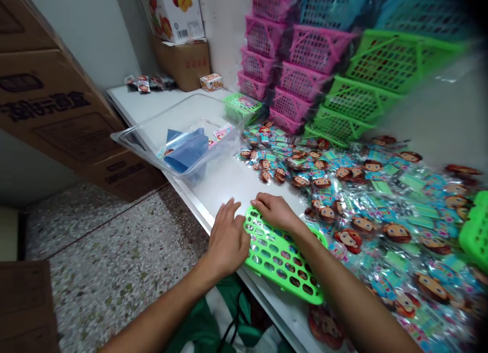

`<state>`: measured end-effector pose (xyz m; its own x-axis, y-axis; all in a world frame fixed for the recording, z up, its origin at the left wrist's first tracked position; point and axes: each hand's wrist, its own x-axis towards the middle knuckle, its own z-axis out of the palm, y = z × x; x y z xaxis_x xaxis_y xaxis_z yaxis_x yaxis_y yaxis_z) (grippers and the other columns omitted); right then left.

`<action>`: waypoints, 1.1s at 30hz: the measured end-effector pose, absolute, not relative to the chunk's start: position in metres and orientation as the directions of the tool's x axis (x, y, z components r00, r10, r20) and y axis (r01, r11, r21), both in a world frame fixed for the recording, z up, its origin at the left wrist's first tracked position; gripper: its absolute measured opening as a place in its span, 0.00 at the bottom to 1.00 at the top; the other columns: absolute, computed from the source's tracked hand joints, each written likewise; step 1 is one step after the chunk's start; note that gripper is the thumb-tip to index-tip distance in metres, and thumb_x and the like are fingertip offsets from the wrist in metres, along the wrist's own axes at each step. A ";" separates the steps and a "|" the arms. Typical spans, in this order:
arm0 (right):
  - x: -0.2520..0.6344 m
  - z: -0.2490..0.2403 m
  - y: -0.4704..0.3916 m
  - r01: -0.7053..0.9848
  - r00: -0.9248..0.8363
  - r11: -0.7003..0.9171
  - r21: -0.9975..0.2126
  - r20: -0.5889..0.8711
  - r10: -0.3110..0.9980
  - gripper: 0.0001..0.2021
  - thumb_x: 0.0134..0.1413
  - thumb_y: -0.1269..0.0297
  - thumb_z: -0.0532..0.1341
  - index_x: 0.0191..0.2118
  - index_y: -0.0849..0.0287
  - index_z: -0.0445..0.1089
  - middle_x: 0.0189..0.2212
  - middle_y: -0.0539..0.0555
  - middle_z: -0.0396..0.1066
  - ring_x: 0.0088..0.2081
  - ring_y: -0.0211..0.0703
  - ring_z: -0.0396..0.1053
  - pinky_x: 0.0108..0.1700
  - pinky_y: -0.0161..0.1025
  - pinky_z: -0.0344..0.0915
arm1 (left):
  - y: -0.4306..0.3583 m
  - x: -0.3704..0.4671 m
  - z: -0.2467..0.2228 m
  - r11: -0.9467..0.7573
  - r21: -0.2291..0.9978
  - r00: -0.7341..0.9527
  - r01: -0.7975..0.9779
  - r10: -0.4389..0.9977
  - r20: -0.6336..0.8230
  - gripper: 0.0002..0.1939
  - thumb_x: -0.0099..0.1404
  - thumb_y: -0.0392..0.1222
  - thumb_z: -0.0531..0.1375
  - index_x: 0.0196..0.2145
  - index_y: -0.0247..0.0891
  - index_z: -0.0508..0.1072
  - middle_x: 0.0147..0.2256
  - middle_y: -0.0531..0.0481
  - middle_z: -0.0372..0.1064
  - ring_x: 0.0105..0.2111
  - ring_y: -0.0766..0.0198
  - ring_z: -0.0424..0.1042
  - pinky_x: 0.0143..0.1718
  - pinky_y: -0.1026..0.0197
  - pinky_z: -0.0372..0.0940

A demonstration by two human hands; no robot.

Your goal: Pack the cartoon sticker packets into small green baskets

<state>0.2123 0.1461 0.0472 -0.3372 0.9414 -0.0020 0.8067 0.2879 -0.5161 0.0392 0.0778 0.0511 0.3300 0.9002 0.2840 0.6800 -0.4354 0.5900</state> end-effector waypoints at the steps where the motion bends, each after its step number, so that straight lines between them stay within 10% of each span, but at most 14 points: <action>1: 0.212 0.046 0.146 0.787 -0.322 0.269 -0.555 0.003 0.947 0.14 0.60 0.56 0.50 0.31 0.56 0.67 0.29 0.51 0.72 0.31 0.40 0.66 0.33 0.34 0.53 | 0.085 0.042 0.059 -0.471 0.550 0.365 0.690 0.882 0.298 0.18 0.64 0.40 0.51 0.50 0.34 0.66 0.59 0.36 0.53 0.63 0.46 0.42 0.61 0.39 0.42; 6: 0.216 0.034 0.154 0.634 -0.179 0.102 -0.767 -0.016 0.984 0.07 0.50 0.61 0.57 0.30 0.57 0.70 0.28 0.52 0.73 0.32 0.44 0.69 0.34 0.35 0.58 | 0.107 0.068 0.057 -0.697 0.469 0.681 0.543 0.692 0.239 0.49 0.61 0.59 0.53 0.64 0.30 0.30 0.65 0.31 0.29 0.65 0.46 0.31 0.61 0.41 0.39; 11: 0.245 0.038 0.163 0.489 0.172 -0.069 -0.870 0.018 0.985 0.18 0.59 0.65 0.42 0.48 0.62 0.62 0.41 0.58 0.71 0.33 0.38 0.70 0.34 0.35 0.64 | 0.106 0.075 0.050 -0.731 0.353 0.757 0.584 0.648 0.089 0.46 0.54 0.69 0.51 0.64 0.47 0.43 0.66 0.38 0.32 0.64 0.36 0.30 0.56 0.30 0.38; 16: 0.305 0.049 0.097 0.448 0.391 -0.066 -0.891 0.129 0.911 0.17 0.56 0.52 0.53 0.41 0.60 0.67 0.37 0.55 0.71 0.36 0.43 0.68 0.39 0.39 0.63 | 0.104 0.077 0.064 -0.711 0.283 0.740 0.644 0.673 0.005 0.42 0.54 0.71 0.48 0.62 0.54 0.48 0.65 0.40 0.37 0.63 0.36 0.36 0.55 0.32 0.45; 25: 0.309 0.007 0.034 -0.280 0.297 -0.238 -0.930 -0.320 0.900 0.16 0.45 0.49 0.63 0.31 0.57 0.67 0.23 0.46 0.69 0.23 0.39 0.65 0.28 0.36 0.62 | 0.105 0.082 0.060 -0.731 0.211 0.747 0.649 0.665 0.007 0.43 0.54 0.71 0.48 0.63 0.54 0.46 0.65 0.42 0.37 0.64 0.38 0.35 0.58 0.33 0.40; 33: 0.299 0.001 0.036 -0.154 0.389 -0.154 -0.976 -0.203 0.898 0.18 0.48 0.45 0.60 0.31 0.57 0.66 0.23 0.47 0.70 0.25 0.40 0.67 0.29 0.37 0.64 | 0.108 0.080 0.063 -0.872 0.203 0.891 0.445 0.453 -0.004 0.36 0.60 0.67 0.45 0.63 0.53 0.46 0.66 0.48 0.30 0.65 0.46 0.32 0.61 0.38 0.31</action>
<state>0.2994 0.0358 0.0008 0.3893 0.8985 -0.2031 -0.1542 -0.1538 -0.9760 0.0801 0.1080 0.0633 0.8913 0.4535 -0.0037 0.4447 -0.8723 0.2034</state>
